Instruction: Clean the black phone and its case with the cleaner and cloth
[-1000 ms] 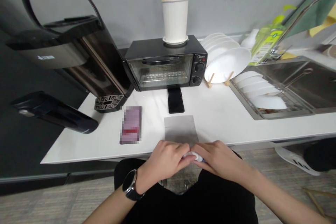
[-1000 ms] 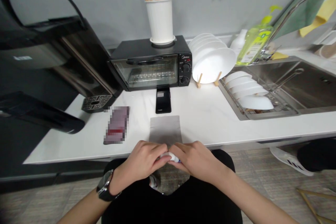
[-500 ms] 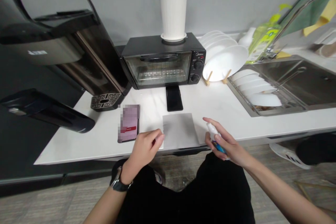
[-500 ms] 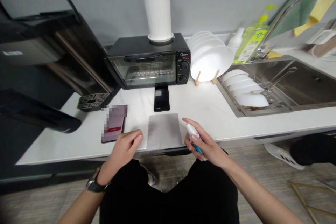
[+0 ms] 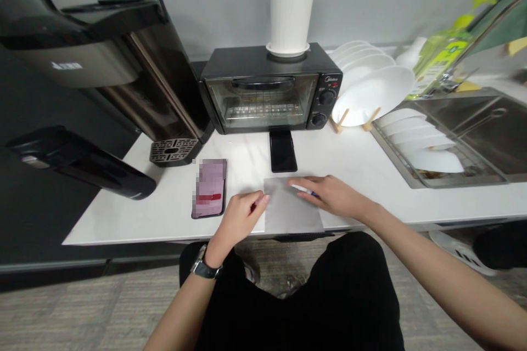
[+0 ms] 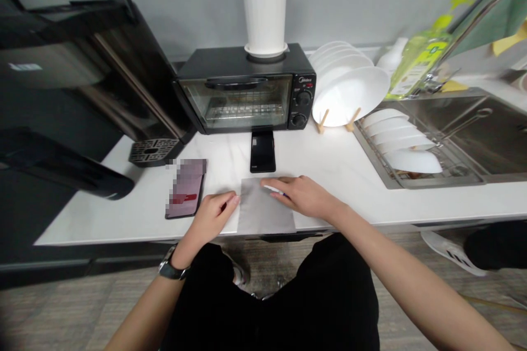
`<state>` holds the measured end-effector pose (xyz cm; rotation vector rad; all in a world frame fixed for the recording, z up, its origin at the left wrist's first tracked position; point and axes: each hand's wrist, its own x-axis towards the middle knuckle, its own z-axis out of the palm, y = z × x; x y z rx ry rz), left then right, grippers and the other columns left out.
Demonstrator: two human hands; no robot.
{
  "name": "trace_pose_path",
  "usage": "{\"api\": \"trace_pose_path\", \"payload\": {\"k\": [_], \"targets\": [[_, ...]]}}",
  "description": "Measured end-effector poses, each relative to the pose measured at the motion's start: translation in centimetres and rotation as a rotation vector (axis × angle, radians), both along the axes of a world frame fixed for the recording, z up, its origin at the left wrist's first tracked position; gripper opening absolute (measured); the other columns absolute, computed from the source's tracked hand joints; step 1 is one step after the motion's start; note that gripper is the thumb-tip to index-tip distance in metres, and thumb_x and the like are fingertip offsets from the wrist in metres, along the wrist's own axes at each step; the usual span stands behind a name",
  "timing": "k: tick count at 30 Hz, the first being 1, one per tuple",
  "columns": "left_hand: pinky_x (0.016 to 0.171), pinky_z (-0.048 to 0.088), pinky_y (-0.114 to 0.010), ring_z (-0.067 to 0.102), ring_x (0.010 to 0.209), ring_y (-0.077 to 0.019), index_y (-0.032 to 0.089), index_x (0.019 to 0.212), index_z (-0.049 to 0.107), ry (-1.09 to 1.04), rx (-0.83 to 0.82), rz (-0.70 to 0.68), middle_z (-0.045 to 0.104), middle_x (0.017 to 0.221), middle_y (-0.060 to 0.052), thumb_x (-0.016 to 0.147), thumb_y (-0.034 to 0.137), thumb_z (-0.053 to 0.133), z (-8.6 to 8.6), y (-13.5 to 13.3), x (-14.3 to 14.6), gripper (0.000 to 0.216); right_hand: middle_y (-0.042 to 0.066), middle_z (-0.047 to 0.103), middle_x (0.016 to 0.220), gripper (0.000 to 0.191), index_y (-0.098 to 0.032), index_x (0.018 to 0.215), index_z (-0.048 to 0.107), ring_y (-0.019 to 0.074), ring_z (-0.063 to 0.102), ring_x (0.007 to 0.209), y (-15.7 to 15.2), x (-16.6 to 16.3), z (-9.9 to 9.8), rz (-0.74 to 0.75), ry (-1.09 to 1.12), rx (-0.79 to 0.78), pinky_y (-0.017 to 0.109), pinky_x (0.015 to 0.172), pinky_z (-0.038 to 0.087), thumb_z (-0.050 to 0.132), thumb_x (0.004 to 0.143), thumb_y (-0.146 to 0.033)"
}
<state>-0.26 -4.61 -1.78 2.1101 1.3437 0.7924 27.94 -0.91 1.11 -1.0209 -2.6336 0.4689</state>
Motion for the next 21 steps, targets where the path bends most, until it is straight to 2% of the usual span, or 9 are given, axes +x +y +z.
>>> {"api": "trace_pose_path", "payload": {"k": [4,7,9,12,17,21], "targets": [[0.059,0.025,-0.027,0.040,0.055,-0.0099,0.020,0.066,0.040,-0.016,-0.014,-0.001,0.038,0.059,0.007,0.106,0.037,0.048,0.0,0.0,0.0,0.044,0.007,0.076,0.125,0.040,-0.027,0.144,0.058,0.0264,0.078,0.097,0.6,0.4,-0.6,0.078,-0.074,0.005,0.042,0.086,0.061,0.036,0.112,-0.040],[0.059,0.025,-0.027,0.039,0.055,-0.0098,0.020,0.066,0.039,-0.026,-0.018,-0.004,0.037,0.058,0.007,0.106,0.037,0.048,0.0,0.0,0.0,0.044,0.006,0.071,0.137,0.041,-0.030,0.149,0.053,0.0264,0.076,0.107,0.5,1.0,-0.5,0.073,-0.060,0.012,0.041,0.090,0.060,0.037,0.112,-0.038],[0.060,0.025,-0.027,0.039,0.055,-0.0099,0.021,0.066,0.039,-0.030,-0.020,-0.006,0.037,0.059,0.007,0.106,0.037,0.048,0.0,-0.1,0.0,0.044,0.006,0.070,0.140,0.043,-0.032,0.154,0.048,0.0255,0.076,0.106,0.5,1.3,-0.4,0.058,-0.064,0.021,0.040,0.089,0.060,0.038,0.112,-0.037],[0.060,0.025,-0.027,0.039,0.055,-0.0100,0.021,0.067,0.039,-0.028,-0.027,-0.005,0.037,0.059,0.007,0.106,0.037,0.048,0.0,-0.1,-0.1,0.043,0.007,0.071,0.135,0.044,-0.031,0.155,0.047,0.0241,0.077,0.097,0.7,1.3,-0.5,0.049,-0.082,0.054,0.038,0.082,0.059,0.037,0.112,-0.038],[0.060,0.025,-0.028,0.039,0.055,-0.0102,0.021,0.067,0.039,-0.023,-0.029,0.000,0.038,0.059,0.006,0.106,0.037,0.048,-0.1,-0.2,-0.2,0.043,0.007,0.077,0.113,0.039,-0.026,0.138,0.059,0.0220,0.076,0.082,0.5,1.0,-0.4,0.108,-0.160,0.109,0.034,0.072,0.055,0.033,0.113,-0.040],[0.060,0.025,-0.028,0.040,0.056,-0.0104,0.021,0.068,0.039,-0.029,-0.036,0.006,0.038,0.059,0.006,0.106,0.038,0.047,-0.1,-0.3,-0.1,0.043,0.006,0.076,0.112,0.040,-0.028,0.146,0.053,0.0191,0.073,0.071,0.3,1.0,0.0,0.085,-0.200,0.182,0.031,0.066,0.049,0.033,0.114,-0.038]]}}
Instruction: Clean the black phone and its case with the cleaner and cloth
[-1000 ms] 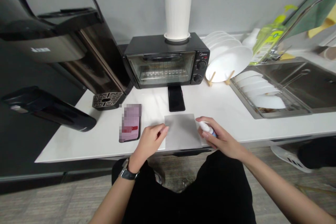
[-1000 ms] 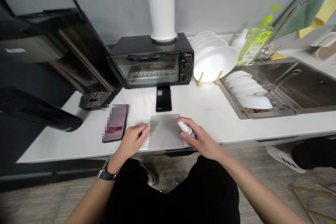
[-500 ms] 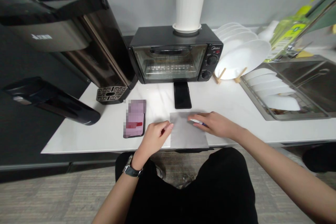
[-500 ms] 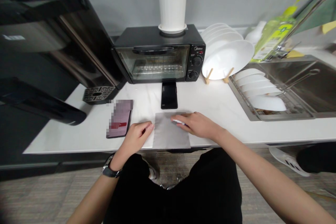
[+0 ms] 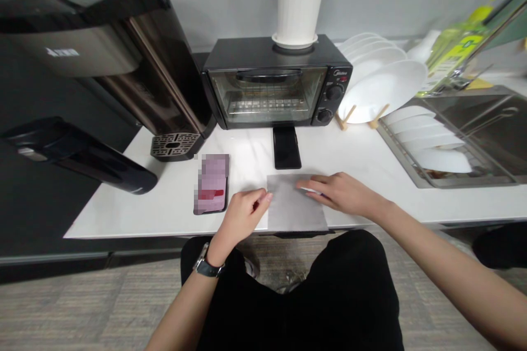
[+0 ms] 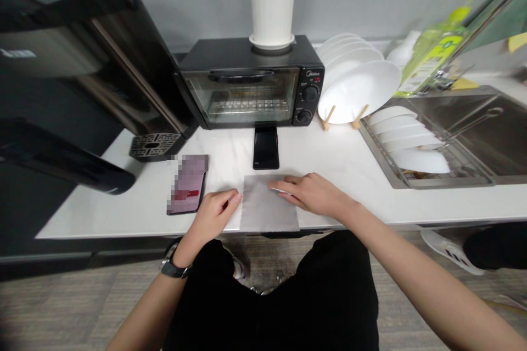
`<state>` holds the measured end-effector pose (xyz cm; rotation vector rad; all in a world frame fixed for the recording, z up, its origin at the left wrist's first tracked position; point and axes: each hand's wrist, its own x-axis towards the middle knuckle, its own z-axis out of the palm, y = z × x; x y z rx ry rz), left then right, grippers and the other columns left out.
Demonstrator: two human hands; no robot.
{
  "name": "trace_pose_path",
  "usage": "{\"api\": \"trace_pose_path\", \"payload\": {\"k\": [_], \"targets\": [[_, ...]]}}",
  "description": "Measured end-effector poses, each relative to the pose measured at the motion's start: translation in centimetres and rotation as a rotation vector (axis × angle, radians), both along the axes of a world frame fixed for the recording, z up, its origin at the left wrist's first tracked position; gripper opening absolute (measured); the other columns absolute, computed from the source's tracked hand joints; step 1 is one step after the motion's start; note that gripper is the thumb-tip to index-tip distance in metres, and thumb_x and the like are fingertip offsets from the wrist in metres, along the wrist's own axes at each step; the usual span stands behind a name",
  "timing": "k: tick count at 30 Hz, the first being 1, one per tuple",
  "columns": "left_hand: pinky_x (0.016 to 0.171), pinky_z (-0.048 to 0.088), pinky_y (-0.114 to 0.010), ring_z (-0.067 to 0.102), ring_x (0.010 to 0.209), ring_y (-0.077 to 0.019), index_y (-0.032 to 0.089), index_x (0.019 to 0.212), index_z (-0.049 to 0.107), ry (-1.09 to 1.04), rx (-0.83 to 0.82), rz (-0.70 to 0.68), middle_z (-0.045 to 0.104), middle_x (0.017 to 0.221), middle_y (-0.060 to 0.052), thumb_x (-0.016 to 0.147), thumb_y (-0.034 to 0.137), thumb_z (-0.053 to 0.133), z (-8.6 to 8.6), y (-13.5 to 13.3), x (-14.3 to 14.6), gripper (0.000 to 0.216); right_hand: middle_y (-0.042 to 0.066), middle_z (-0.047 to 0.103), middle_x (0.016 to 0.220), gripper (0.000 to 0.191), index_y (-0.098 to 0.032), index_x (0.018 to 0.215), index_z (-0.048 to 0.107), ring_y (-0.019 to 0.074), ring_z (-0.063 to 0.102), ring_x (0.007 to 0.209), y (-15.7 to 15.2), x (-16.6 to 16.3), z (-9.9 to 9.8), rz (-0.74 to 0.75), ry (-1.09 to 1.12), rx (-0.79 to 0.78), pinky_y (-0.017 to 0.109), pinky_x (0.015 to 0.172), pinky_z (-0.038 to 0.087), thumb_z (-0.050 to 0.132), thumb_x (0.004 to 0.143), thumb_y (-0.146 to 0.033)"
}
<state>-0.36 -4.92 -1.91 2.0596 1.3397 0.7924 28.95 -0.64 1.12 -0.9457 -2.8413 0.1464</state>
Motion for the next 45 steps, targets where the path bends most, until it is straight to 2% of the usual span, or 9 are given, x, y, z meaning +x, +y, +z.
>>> {"api": "trace_pose_path", "payload": {"k": [7,14,22,26,29,32,36,41,45], "targets": [[0.060,0.026,-0.027,0.039,0.057,-0.0103,0.021,0.067,0.040,-0.009,-0.005,0.019,0.036,0.060,0.006,0.106,0.040,0.047,0.0,-0.1,-0.2,0.044,0.005,0.075,0.099,0.041,-0.027,0.138,0.060,0.0173,0.067,0.063,-0.4,-0.1,-0.6,0.036,-0.115,0.113,0.031,0.059,0.041,0.029,0.114,-0.038],[0.060,0.031,-0.024,0.046,0.058,-0.0102,0.021,0.080,0.058,0.027,-0.001,-0.100,0.051,0.064,0.007,0.095,0.042,0.070,1.3,-1.7,1.9,0.029,0.001,0.072,0.095,0.050,-0.033,0.163,0.033,0.0146,0.062,0.056,-4.7,0.4,0.2,0.089,-0.080,0.234,0.030,0.051,0.035,0.036,0.113,-0.032],[0.060,0.037,-0.025,0.050,0.063,-0.0114,0.021,0.081,0.060,0.020,0.059,-0.312,0.058,0.072,0.006,0.091,0.042,0.077,3.5,-2.5,5.7,0.029,0.001,0.069,0.097,0.045,-0.034,0.157,0.040,0.0144,0.064,0.064,-7.1,0.1,-0.9,0.112,0.120,0.074,0.027,0.057,0.044,0.039,0.112,-0.034],[0.082,0.052,-0.031,0.066,0.092,-0.0190,0.025,0.116,0.064,0.019,0.119,-0.220,0.069,0.102,-0.001,0.092,0.051,0.075,3.2,-2.5,4.9,0.037,0.005,0.071,0.115,0.042,-0.034,0.152,0.043,0.0194,0.071,0.085,-4.2,1.8,-2.2,-0.080,0.397,0.020,0.030,0.074,0.054,0.045,0.110,-0.037],[0.100,0.054,-0.039,0.066,0.115,-0.0230,0.026,0.125,0.063,0.101,0.200,-0.137,0.070,0.122,-0.006,0.102,0.039,0.063,2.4,-2.4,3.5,0.026,0.013,0.062,0.135,0.064,-0.031,0.162,0.024,0.0262,0.069,0.101,0.2,4.2,-3.1,-0.356,0.595,0.014,0.041,0.087,0.057,0.051,0.105,-0.040],[0.112,0.051,-0.047,0.059,0.131,-0.0268,0.028,0.131,0.064,0.214,0.243,-0.122,0.063,0.143,-0.007,0.103,0.036,0.061,1.3,-2.1,2.4,0.030,0.013,0.060,0.129,0.088,-0.028,0.167,-0.003,0.0236,0.066,0.093,5.2,6.1,-4.3,-0.389,0.769,-0.061,0.043,0.087,0.058,0.054,0.100,-0.037],[0.122,0.045,-0.051,0.051,0.143,-0.0279,0.030,0.139,0.061,0.283,0.245,-0.158,0.053,0.157,-0.006,0.102,0.036,0.063,0.2,-2.3,2.0,0.038,0.009,0.059,0.118,0.103,-0.029,0.165,-0.013,0.0235,0.066,0.096,9.4,7.1,-5.9,-0.451,0.953,-0.102,0.044,0.091,0.058,0.061,0.094,-0.040],[0.124,0.042,-0.052,0.045,0.148,-0.0286,0.029,0.145,0.056,0.263,0.232,-0.118,0.048,0.162,-0.008,0.101,0.040,0.064,0.7,-2.9,1.5,0.046,0.019,0.049,0.145,0.117,-0.024,0.166,0.000,0.0353,0.058,0.127,6.9,7.2,-5.4,-0.657,1.001,0.088,0.060,0.110,0.048,0.077,0.081,-0.050],[0.122,0.043,-0.051,0.048,0.145,-0.0285,0.030,0.146,0.057,0.298,0.267,-0.094,0.049,0.161,-0.008,0.105,0.045,0.055,2.0,-0.9,2.4,0.044,0.017,0.058,0.137,0.059,-0.025,0.150,0.044,0.0343,0.057,0.129,0.1,4.8,-4.2,-0.693,0.890,0.247,0.060,0.114,0.044,0.063,0.098,-0.043]]}}
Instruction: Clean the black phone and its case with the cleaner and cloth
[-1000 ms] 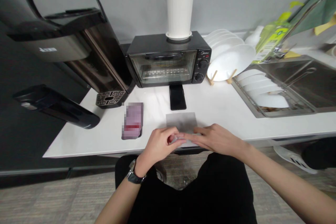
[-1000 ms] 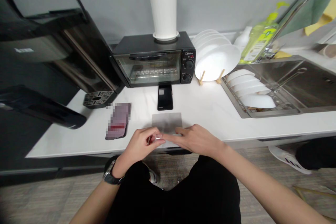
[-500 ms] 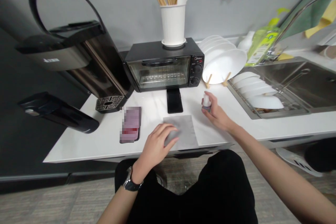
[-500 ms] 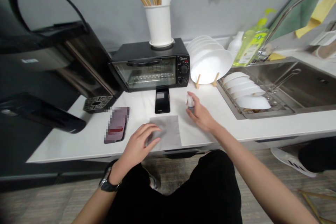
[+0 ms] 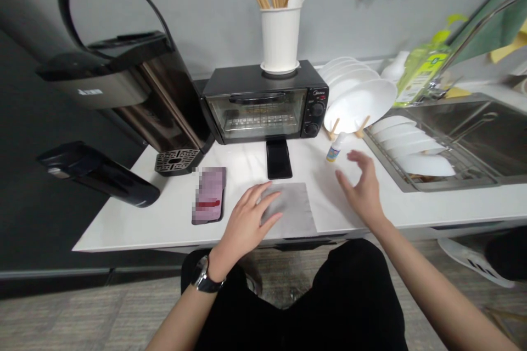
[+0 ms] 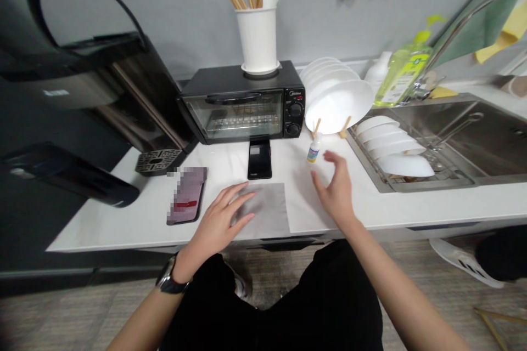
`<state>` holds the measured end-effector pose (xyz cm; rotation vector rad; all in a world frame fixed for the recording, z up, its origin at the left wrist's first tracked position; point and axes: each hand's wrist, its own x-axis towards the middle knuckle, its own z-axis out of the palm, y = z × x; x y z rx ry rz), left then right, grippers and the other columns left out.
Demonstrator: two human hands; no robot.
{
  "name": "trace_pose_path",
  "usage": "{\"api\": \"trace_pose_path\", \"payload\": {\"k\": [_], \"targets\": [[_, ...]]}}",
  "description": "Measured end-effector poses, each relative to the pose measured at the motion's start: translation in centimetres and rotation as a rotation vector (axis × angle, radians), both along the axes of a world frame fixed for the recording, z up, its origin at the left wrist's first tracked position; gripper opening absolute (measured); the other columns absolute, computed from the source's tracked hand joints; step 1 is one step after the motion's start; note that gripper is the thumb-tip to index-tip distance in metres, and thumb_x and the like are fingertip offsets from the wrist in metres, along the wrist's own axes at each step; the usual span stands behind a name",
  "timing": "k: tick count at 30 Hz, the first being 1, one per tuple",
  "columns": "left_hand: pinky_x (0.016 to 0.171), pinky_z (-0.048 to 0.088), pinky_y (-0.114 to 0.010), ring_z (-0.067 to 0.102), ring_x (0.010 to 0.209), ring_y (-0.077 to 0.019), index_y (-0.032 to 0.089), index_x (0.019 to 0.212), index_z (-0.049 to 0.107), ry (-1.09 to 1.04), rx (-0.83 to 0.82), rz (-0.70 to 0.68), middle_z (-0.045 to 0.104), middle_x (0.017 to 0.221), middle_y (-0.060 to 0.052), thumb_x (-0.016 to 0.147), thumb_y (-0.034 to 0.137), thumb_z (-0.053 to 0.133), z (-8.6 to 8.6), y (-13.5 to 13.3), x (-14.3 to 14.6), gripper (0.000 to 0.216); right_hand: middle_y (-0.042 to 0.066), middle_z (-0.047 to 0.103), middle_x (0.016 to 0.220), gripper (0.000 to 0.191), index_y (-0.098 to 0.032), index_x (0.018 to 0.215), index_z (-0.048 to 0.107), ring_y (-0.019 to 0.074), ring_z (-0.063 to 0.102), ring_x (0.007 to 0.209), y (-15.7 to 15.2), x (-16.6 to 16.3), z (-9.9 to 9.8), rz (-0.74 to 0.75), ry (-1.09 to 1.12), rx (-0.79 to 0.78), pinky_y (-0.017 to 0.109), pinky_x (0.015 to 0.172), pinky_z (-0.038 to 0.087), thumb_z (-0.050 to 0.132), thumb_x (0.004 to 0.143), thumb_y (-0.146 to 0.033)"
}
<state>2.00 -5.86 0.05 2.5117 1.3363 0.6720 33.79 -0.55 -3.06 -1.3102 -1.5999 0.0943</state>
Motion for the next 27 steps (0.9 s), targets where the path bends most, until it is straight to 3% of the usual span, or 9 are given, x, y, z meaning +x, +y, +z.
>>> {"api": "trace_pose_path", "payload": {"k": [1,3,5,8,12,15,18,22,27], "targets": [[0.122,0.043,-0.051,0.047,0.145,-0.0295,0.030,0.149,0.055,0.030,0.020,-0.009,0.048,0.161,-0.009,0.105,0.047,0.054,0.2,1.0,0.6,0.047,0.015,0.062,0.131,0.044,-0.027,0.143,0.052,0.0322,0.061,0.125,-1.5,-0.9,0.2,0.152,-0.093,-0.073,0.057,0.111,0.047,0.058,0.101,-0.040],[0.123,0.040,-0.053,0.044,0.148,-0.0325,0.028,0.155,0.050,0.097,0.052,-0.011,0.044,0.164,-0.013,0.105,0.051,0.051,0.2,3.4,2.0,0.055,0.013,0.065,0.131,0.033,-0.029,0.136,0.059,0.0307,0.062,0.126,-3.6,-2.7,0.2,0.384,-0.281,-0.150,0.060,0.117,0.042,0.055,0.104,-0.036],[0.122,0.038,-0.058,0.042,0.149,-0.0373,0.027,0.157,0.048,0.170,0.071,-0.008,0.040,0.167,-0.015,0.104,0.055,0.050,-0.2,5.7,3.2,0.059,0.011,0.065,0.134,0.030,-0.030,0.133,0.063,0.0302,0.061,0.129,-4.4,-3.7,0.1,0.469,-0.364,-0.180,0.063,0.121,0.036,0.056,0.104,-0.035],[0.120,0.037,-0.065,0.040,0.150,-0.0419,0.028,0.153,0.053,0.257,0.056,-0.014,0.044,0.165,-0.015,0.101,0.059,0.055,-0.7,8.0,3.5,0.061,0.012,0.063,0.136,0.027,-0.028,0.127,0.066,0.0292,0.060,0.130,-4.0,-3.7,-0.1,0.424,-0.264,-0.223,0.057,0.117,0.044,0.056,0.104,-0.037],[0.123,0.037,-0.054,0.045,0.147,-0.0318,0.025,0.129,0.069,0.201,0.085,0.000,0.055,0.156,-0.011,0.105,0.053,0.050,-0.6,9.2,1.4,0.041,0.011,0.062,0.131,0.025,-0.027,0.121,0.069,0.0278,0.062,0.126,-3.2,-2.9,-0.2,0.387,-0.119,-0.278,0.051,0.113,0.049,0.053,0.105,-0.040],[0.121,0.039,-0.052,0.046,0.145,-0.0352,0.013,0.140,0.059,0.205,0.074,0.135,0.048,0.159,-0.022,0.101,0.053,0.058,-0.4,10.1,0.4,0.056,0.011,0.062,0.131,0.026,-0.028,0.122,0.069,0.0283,0.062,0.126,-3.0,-3.1,-0.2,0.400,-0.078,-0.290,0.052,0.113,0.048,0.053,0.105,-0.040],[0.115,0.042,-0.053,0.050,0.137,-0.0396,0.005,0.151,0.046,0.257,0.029,0.164,0.053,0.152,-0.026,0.095,0.053,0.068,-0.5,11.6,0.8,0.077,0.012,0.063,0.130,0.028,-0.027,0.125,0.066,0.0289,0.062,0.126,-2.8,-3.3,-0.1,0.411,-0.043,-0.297,0.053,0.114,0.047,0.053,0.105,-0.041],[0.107,0.047,-0.048,0.058,0.121,-0.0362,0.010,0.150,0.049,0.197,0.031,0.159,0.066,0.133,-0.019,0.087,0.047,0.078,-0.8,12.8,1.9,0.078,0.011,0.067,0.126,0.031,-0.026,0.124,0.066,0.0296,0.064,0.120,-1.7,-3.5,0.0,0.389,0.059,-0.317,0.054,0.110,0.048,0.058,0.102,-0.046],[0.108,0.050,-0.044,0.062,0.122,-0.0315,0.018,0.155,0.043,0.054,0.084,0.078,0.057,0.136,-0.014,0.080,0.037,0.082,-1.2,12.1,2.4,0.086,0.015,0.063,0.138,0.051,-0.024,0.130,0.063,0.0312,0.058,0.130,2.8,-4.9,-0.1,0.313,0.244,-0.296,0.056,0.114,0.044,0.061,0.095,-0.061]]}}
